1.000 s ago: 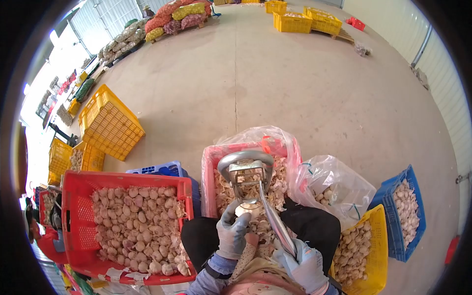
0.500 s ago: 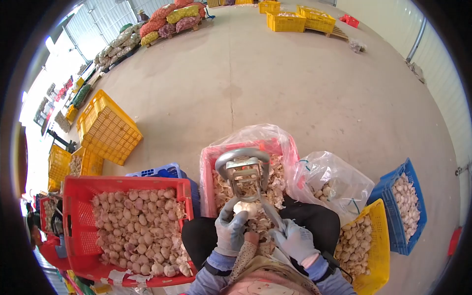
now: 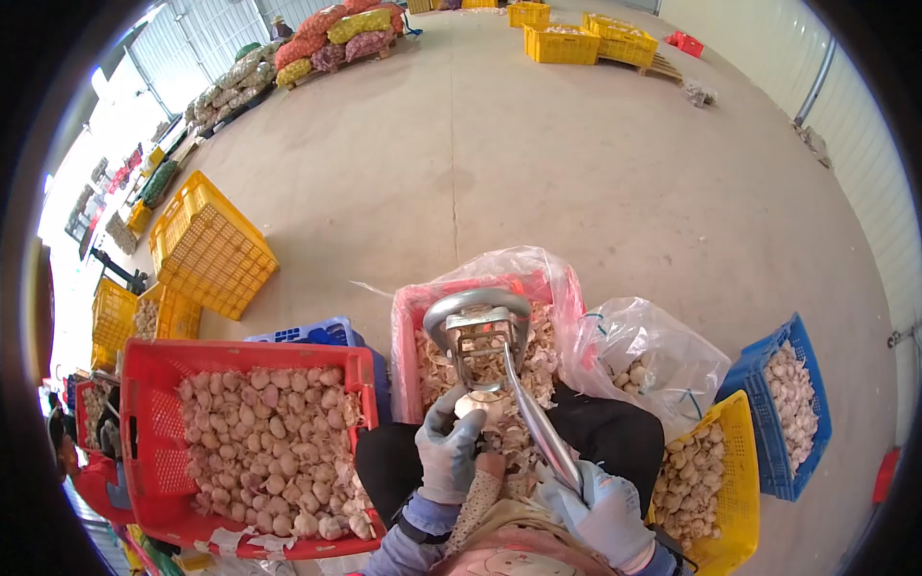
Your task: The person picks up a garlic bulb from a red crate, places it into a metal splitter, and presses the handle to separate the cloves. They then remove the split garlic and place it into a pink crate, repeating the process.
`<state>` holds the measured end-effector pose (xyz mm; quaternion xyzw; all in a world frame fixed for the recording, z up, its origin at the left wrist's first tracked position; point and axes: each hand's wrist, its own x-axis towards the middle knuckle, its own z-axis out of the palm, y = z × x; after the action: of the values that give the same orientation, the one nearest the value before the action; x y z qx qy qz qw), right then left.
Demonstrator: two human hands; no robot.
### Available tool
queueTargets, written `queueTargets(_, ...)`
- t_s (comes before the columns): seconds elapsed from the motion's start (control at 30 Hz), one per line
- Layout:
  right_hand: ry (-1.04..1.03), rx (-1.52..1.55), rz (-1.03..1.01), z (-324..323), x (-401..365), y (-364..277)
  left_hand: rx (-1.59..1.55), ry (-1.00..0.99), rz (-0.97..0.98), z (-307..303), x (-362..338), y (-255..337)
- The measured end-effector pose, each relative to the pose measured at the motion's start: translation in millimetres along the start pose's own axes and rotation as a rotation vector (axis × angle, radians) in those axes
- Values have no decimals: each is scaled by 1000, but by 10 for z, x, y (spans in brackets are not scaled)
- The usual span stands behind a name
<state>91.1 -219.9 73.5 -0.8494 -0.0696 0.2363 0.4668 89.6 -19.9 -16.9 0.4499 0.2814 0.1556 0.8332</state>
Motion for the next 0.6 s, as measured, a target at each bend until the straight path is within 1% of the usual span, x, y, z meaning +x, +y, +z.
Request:
queueTargets(0.03, 27, -141, -71, 0, 15, 45, 4, 2, 2, 21, -23, 28)
queueTargets(0.13, 118, -388, -136, 25, 41, -4, 28, 12, 7, 52, -25, 44)
queueTargets(0.23, 51, -347, -39, 9, 45, -32, 92, 26, -1, -13, -27, -37)
queueTargets(0.33, 68, -272, -70, -4, 24, -55, 113, 8, 4, -7, -14, -54)
queueTargets(0.43, 62, -211, -57, -21, 33, -271, 66, 6, -9, -18, 3, -81)
queueTargets(0.53, 46, -340, -82, 9, 90, -195, -40, 7, -54, -16, 18, -163)
queueTargets(0.6, 35, -359, -69, 48, 118, 3, -106, -18, -84, -46, 23, -207)
